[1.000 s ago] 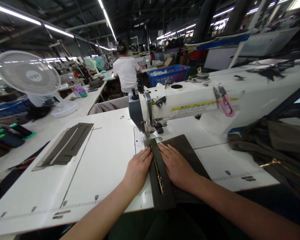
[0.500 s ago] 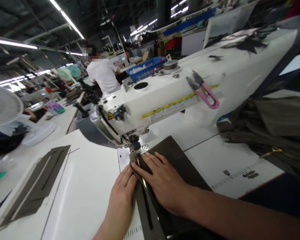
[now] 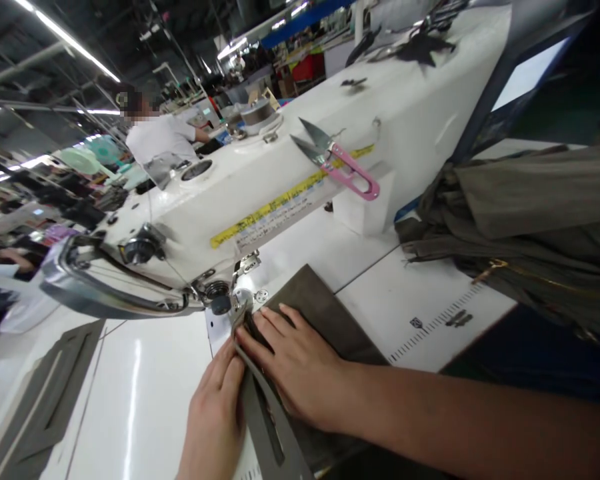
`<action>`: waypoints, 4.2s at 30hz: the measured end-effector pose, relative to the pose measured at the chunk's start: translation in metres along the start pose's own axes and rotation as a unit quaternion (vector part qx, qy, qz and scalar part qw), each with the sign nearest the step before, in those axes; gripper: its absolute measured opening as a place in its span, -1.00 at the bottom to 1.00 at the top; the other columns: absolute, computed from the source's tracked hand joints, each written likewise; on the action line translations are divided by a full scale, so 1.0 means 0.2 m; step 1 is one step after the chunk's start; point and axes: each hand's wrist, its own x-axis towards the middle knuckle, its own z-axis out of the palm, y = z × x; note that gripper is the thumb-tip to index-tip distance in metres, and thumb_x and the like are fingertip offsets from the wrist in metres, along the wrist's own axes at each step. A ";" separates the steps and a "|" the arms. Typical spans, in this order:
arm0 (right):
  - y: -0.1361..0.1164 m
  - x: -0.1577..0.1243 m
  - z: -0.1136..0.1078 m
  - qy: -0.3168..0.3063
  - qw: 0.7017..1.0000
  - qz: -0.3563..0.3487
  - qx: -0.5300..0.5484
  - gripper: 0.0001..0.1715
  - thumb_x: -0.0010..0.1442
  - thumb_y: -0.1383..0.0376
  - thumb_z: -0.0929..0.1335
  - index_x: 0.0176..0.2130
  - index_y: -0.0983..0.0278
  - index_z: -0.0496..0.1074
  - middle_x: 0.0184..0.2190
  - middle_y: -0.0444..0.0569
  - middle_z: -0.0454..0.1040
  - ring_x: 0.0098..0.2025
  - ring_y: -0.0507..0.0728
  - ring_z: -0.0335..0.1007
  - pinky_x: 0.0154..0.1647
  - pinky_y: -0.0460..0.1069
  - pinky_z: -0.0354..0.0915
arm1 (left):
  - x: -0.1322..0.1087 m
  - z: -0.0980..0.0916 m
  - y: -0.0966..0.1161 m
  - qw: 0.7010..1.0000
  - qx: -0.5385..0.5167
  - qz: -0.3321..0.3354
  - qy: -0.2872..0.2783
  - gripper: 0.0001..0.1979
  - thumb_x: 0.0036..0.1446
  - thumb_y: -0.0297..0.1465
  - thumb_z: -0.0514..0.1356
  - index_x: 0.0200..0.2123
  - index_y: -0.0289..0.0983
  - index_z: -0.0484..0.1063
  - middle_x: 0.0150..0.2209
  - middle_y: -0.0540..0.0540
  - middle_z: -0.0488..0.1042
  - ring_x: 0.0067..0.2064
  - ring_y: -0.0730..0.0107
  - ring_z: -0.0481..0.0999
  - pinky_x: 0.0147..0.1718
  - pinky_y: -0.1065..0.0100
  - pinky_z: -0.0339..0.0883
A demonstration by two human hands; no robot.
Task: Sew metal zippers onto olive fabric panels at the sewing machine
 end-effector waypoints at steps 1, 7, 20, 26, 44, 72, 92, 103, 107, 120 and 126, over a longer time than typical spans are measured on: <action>0.00 0.00 0.00 0.004 1.000 -0.003 -0.007 -0.36 0.18 0.27 0.18 0.18 0.50 0.05 0.16 0.29 0.11 0.21 0.31 -0.06 0.20 0.22 -0.12 | 0.00 0.00 0.00 1.000 0.001 0.002 0.004 -0.55 0.12 -0.55 -0.09 0.11 -0.27 0.12 0.11 -0.27 0.24 0.10 0.12 0.29 -0.01 0.08 0.31; 0.01 -0.04 0.00 -0.027 0.998 -0.035 -0.033 -0.41 0.22 0.29 0.13 0.15 0.58 0.10 0.20 0.28 0.02 0.26 0.26 -0.21 0.24 0.19 -0.21 | 0.01 -0.01 0.05 0.999 -0.028 -0.017 0.025 -0.61 0.17 -0.56 -0.10 0.08 -0.34 0.14 0.09 -0.28 0.28 0.10 0.21 0.29 0.01 0.12 0.29; 0.01 -0.05 0.04 -0.013 0.992 -0.077 -0.099 -0.39 0.14 0.44 0.14 0.19 0.40 0.08 0.20 0.12 0.06 0.26 0.19 -0.17 0.22 0.18 -0.07 | -0.02 0.02 0.09 0.997 0.014 -0.043 0.055 -0.67 0.23 -0.52 -0.07 0.00 -0.29 0.32 0.07 -0.20 0.32 0.06 0.24 0.34 -0.04 0.18 0.36; 0.03 -0.02 0.05 -0.015 0.992 -0.077 -0.096 -0.36 0.12 0.46 0.13 0.21 0.40 0.04 0.21 0.11 0.04 0.27 0.17 -0.19 0.23 0.18 -0.08 | 0.02 0.03 0.08 0.997 0.050 -0.029 0.051 -0.68 0.20 -0.58 -0.07 -0.03 -0.38 0.33 0.05 -0.28 0.33 0.06 0.18 0.35 -0.04 0.11 0.32; 0.08 0.06 0.08 -0.003 0.991 -0.059 -0.117 -0.45 0.14 0.46 0.09 0.11 0.41 0.24 0.08 0.11 0.28 0.20 0.17 0.03 0.20 0.17 0.01 | 0.09 0.07 0.02 0.994 0.053 -0.029 0.091 -0.67 0.21 -0.59 -0.13 -0.06 -0.45 0.34 0.01 -0.32 0.36 0.02 0.19 0.37 -0.05 0.17 0.22; 0.08 0.09 0.06 -0.028 0.993 -0.046 -0.108 -0.40 0.12 0.44 0.13 0.17 0.45 0.11 0.18 0.15 0.12 0.24 0.19 -0.11 0.23 0.18 -0.10 | 0.13 0.03 0.01 0.998 0.030 -0.020 0.053 -0.70 0.19 -0.61 -0.08 -0.07 -0.42 0.32 -0.04 -0.33 0.34 0.01 0.15 0.34 -0.10 0.15 0.33; -0.04 -0.14 0.04 0.122 0.973 -0.192 -0.045 -0.83 0.11 0.27 0.33 -0.30 0.31 0.45 -0.26 0.06 0.45 -0.13 0.17 0.32 0.00 0.13 0.23 | 0.12 0.01 -0.07 0.987 -0.123 -0.071 0.076 -0.68 0.06 -0.64 0.05 -0.11 -0.31 0.36 -0.12 -0.16 0.41 -0.03 0.28 0.41 -0.06 0.24 0.35; -0.10 -0.15 0.06 0.113 0.948 -0.258 -0.147 -0.68 0.14 0.53 0.18 -0.19 0.54 0.45 -0.22 0.24 0.47 -0.10 0.23 0.36 -0.03 0.06 0.31 | 0.01 0.00 0.03 0.994 -0.036 -0.021 0.101 -0.70 0.03 -0.62 0.09 -0.14 -0.34 0.41 -0.09 -0.21 0.47 -0.06 0.21 0.45 -0.07 0.14 0.37; -0.09 -0.17 0.06 0.150 0.948 -0.249 -0.128 -0.65 0.16 0.53 0.15 -0.21 0.51 0.47 -0.22 0.17 0.49 -0.15 0.21 0.39 -0.09 0.05 0.36 | 0.02 0.00 0.05 0.993 -0.003 0.007 0.119 -0.74 0.05 -0.63 0.06 -0.18 -0.39 0.41 -0.13 -0.24 0.48 -0.07 0.20 0.46 -0.05 0.13 0.35; -0.05 -0.08 0.05 0.154 0.955 -0.231 -0.105 -0.63 0.17 0.52 0.14 -0.26 0.51 0.48 -0.23 0.19 0.49 -0.17 0.23 0.40 -0.09 0.04 0.36 | 0.08 0.00 -0.01 0.995 -0.017 0.005 0.096 -0.78 0.13 -0.58 0.02 -0.18 -0.38 0.39 -0.13 -0.24 0.44 -0.09 0.20 0.43 -0.04 0.12 0.34; -0.02 0.00 0.06 0.166 0.954 -0.234 -0.085 -0.61 0.19 0.51 0.11 -0.26 0.52 0.47 -0.27 0.17 0.50 -0.22 0.21 0.40 -0.17 0.04 0.39 | 0.13 0.01 -0.05 0.993 -0.059 -0.029 0.098 -0.83 0.13 -0.54 0.04 -0.22 -0.29 0.37 -0.27 -0.14 0.40 -0.21 0.26 0.42 -0.24 0.24 0.42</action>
